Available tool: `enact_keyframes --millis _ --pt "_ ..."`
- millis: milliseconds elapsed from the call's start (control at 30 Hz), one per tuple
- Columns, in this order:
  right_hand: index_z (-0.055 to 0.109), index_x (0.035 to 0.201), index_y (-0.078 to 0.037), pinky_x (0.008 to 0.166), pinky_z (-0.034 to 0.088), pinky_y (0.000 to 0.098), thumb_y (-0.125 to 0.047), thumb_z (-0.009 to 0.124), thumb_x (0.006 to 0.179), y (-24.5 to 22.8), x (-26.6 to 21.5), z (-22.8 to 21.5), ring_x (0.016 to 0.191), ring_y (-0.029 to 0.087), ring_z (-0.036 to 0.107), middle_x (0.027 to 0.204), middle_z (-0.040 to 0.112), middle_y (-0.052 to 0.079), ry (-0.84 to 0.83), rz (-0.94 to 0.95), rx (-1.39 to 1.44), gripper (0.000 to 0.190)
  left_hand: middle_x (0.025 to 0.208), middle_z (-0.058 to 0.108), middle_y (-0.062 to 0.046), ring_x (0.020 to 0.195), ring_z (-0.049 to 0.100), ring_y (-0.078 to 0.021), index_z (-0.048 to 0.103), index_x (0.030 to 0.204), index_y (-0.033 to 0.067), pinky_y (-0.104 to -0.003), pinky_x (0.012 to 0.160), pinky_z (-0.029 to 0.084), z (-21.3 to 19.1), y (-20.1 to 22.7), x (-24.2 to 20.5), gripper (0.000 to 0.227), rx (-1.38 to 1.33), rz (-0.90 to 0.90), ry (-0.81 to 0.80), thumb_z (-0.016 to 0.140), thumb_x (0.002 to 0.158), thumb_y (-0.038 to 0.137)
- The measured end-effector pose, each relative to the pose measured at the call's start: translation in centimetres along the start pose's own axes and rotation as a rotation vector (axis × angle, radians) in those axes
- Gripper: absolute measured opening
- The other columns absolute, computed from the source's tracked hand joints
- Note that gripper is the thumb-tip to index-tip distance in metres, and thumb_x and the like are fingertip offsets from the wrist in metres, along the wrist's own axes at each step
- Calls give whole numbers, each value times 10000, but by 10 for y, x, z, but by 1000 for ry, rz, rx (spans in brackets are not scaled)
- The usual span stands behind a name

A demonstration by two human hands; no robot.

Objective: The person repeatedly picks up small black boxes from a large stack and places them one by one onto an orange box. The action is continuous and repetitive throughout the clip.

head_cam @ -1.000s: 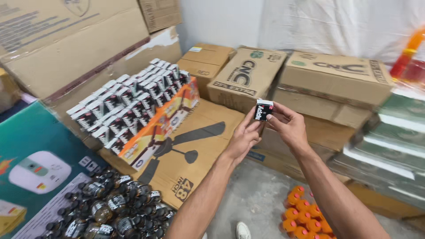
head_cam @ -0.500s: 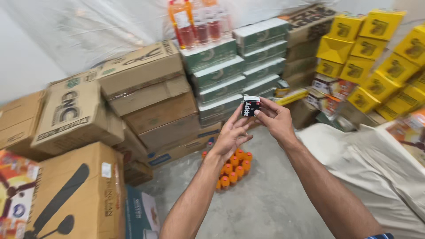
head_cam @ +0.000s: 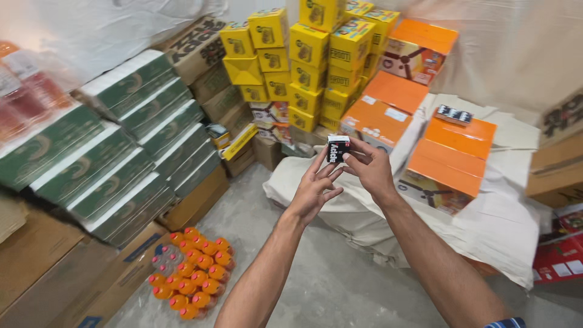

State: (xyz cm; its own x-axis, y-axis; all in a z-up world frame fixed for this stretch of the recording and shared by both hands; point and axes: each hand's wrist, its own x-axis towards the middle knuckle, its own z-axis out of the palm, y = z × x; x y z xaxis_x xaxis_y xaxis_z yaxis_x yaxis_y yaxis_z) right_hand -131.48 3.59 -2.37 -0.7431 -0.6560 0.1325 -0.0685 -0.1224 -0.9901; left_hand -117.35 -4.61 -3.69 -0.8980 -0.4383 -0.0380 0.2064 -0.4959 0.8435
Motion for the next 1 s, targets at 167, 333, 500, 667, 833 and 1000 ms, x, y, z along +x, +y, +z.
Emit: enact_keyframes --millis 167,333,500,667,833,1000 --pt "635 1361 -45 809 645 429 12 724 892 17 46 -103 1158 275 657 1255 651 190 156 -3 -7 481 1608 411 -147 1512 345 -345 220 1639 326 -507 1058 454 57 -41 91 1017 -7 -83 -118 466 756 -113" --pt "614 1376 -25 808 646 451 -3 740 903 20 86 -190 1177 320 655 1256 641 227 275 -21 -29 490 1578 448 -139 1494 383 -336 247 1634 314 -476 1040 478 106 -74 180 1006 8 -165 -233 476 747 -103" --pt "602 1387 -27 800 654 462 13 738 894 21 129 -254 1142 318 675 1250 640 217 395 -21 -33 513 1578 450 -160 1481 396 -360 280 1629 299 -485 1033 484 138 -100 270 957 55 -245 -370 488 781 -92" --pt "619 1356 -2 826 639 453 8 741 884 43 172 -311 1135 277 668 1245 647 204 538 69 -33 488 1579 424 -216 1465 398 -402 279 1630 260 -539 1060 458 175 -120 338 952 38 -363 -402 516 769 -69" --pt "650 1331 -17 844 619 397 -19 761 873 86 203 -371 1101 209 671 1218 685 156 636 159 -63 471 1574 417 -227 1454 408 -417 265 1627 262 -563 1073 451 201 -172 400 966 -4 -482 -386 530 749 -40" --pt "648 1334 -22 870 596 436 -42 755 884 124 237 -422 1119 255 661 1228 678 187 715 284 -45 463 1607 357 -220 1456 417 -393 255 1619 216 -574 1055 466 219 -237 454 915 -102 -600 -291 559 775 34"
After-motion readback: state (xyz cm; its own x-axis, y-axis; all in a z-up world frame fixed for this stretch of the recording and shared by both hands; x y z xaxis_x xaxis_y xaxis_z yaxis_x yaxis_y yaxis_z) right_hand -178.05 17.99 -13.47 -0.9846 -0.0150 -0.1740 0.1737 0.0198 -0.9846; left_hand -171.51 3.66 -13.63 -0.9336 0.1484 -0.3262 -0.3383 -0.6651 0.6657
